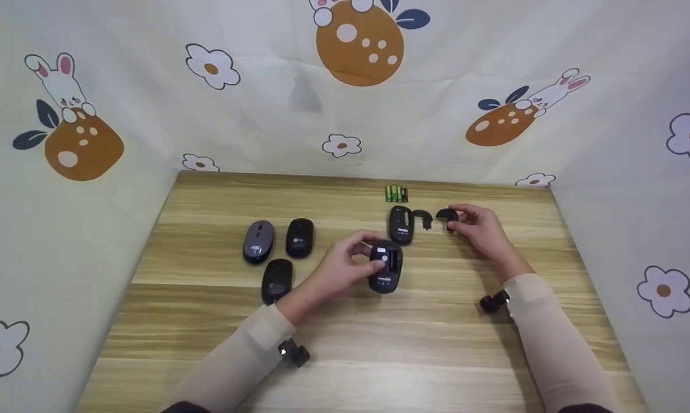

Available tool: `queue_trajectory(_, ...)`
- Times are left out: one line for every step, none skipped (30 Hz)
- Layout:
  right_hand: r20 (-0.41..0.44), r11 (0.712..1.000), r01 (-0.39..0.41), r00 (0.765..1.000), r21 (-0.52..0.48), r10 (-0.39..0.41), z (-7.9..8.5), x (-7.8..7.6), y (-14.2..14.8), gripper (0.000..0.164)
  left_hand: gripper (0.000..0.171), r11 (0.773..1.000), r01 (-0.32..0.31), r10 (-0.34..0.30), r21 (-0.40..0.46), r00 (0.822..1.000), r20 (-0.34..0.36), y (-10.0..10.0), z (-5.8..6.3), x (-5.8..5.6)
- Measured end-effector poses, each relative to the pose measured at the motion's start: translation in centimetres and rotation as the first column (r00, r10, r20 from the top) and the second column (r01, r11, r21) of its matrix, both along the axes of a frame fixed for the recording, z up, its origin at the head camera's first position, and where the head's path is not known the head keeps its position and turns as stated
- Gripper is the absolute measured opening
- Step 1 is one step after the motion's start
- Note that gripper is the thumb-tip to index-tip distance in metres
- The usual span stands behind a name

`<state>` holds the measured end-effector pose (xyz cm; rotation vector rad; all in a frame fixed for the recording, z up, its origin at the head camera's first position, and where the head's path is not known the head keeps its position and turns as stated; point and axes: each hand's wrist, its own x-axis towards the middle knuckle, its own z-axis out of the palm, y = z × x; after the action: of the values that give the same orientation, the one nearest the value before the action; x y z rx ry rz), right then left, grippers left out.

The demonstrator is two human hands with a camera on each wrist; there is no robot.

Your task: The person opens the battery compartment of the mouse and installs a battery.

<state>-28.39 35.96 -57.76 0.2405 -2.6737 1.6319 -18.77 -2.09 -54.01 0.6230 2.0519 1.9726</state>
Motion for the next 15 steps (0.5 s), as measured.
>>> queue_trajectory(-0.001,1.0,-0.002,1.0,0.002,0.002,-0.14,-0.1,0.02,0.045,0.05,1.0,0.0,0.0,-0.004,1.0,0.001,-0.01,0.04,0.01)
queue_trajectory(-0.002,1.0,-0.002,1.0,0.007,0.002,-0.26,-0.2,0.06,0.044,0.049,1.0,0.001,-0.001,-0.008,1.0,0.002,-0.02,0.06,0.0)
queue_trajectory(-0.001,1.0,-0.002,1.0,0.012,0.002,-0.36,-0.31,0.11,0.044,0.049,1.0,0.001,-0.001,-0.011,1.0,0.005,-0.03,0.07,-0.02)
queue_trajectory(-0.001,1.0,-0.002,1.0,0.021,0.002,-0.45,-0.42,0.15,0.044,0.049,1.0,0.001,0.0,-0.013,1.0,0.007,-0.04,0.09,-0.03)
queue_trajectory(0.0,1.0,-0.002,1.0,0.03,0.002,-0.53,-0.54,0.18,0.043,0.049,1.0,0.0,0.0,-0.015,1.0,0.01,-0.05,0.09,-0.04)
queue_trajectory(0.001,0.999,-0.003,1.0,0.039,0.002,-0.58,-0.65,0.18,0.042,0.048,1.0,0.0,0.0,-0.018,1.0,0.013,-0.06,0.13,-0.04)
queue_trajectory(0.003,0.999,-0.004,1.0,0.049,0.004,-0.62,-0.75,0.2,0.042,0.048,1.0,-0.002,0.002,-0.019,1.0,0.016,-0.08,0.14,-0.05)
queue_trajectory(0.002,0.998,-0.005,1.0,0.06,0.005,-0.67,-0.85,0.21,0.041,0.049,1.0,-0.003,0.003,-0.018,1.0,0.018,-0.09,0.13,-0.06)
queue_trajectory(0.001,0.997,-0.006,1.0,0.072,0.006,-0.7,-0.93,0.21,0.041,0.049,1.0,-0.003,0.003,-0.016,1.0,0.02,-0.1,0.15,-0.05)
queue_trajectory(0.0,0.996,-0.008,1.0,0.088,0.008,-0.74,-0.98,0.21,0.041,0.049,1.0,-0.004,0.004,-0.017,1.0,0.02,-0.11,0.16,-0.04)
queue_trajectory(-0.001,0.994,-0.01,1.0,0.11,0.01,-0.76,-1.02,0.22,0.041,0.049,1.0,-0.003,0.004,-0.015,1.0,0.018,-0.12,0.17,-0.03)
queue_trajectory(-0.002,0.991,-0.013,1.0,0.132,0.013,-0.76,-1.02,0.21,0.042,0.049,1.0,-0.002,0.002,-0.012,1.0,0.015,-0.12,0.18,-0.02)
queue_trajectory(-0.003,0.988,-0.015,1.0,0.154,0.016,-0.76,-1.02,0.19,0.042,0.05,1.0,-0.001,0.001,-0.01,1.0,0.012,-0.13,0.18,-0.01)
queue_trajectory(-0.004,0.984,-0.016,1.0,0.175,0.017,-0.76,-1.02,0.16,0.043,0.05,1.0,0.0,0.0,-0.01,1.0,0.007,-0.13,0.18,0.0)
queue_trajectory(-0.005,0.981,-0.02,1.0,0.195,0.022,-0.72,-1.01,0.13,0.044,0.05,1.0,0.0,0.0,-0.011,1.0,0.003,-0.14,0.17,0.0)
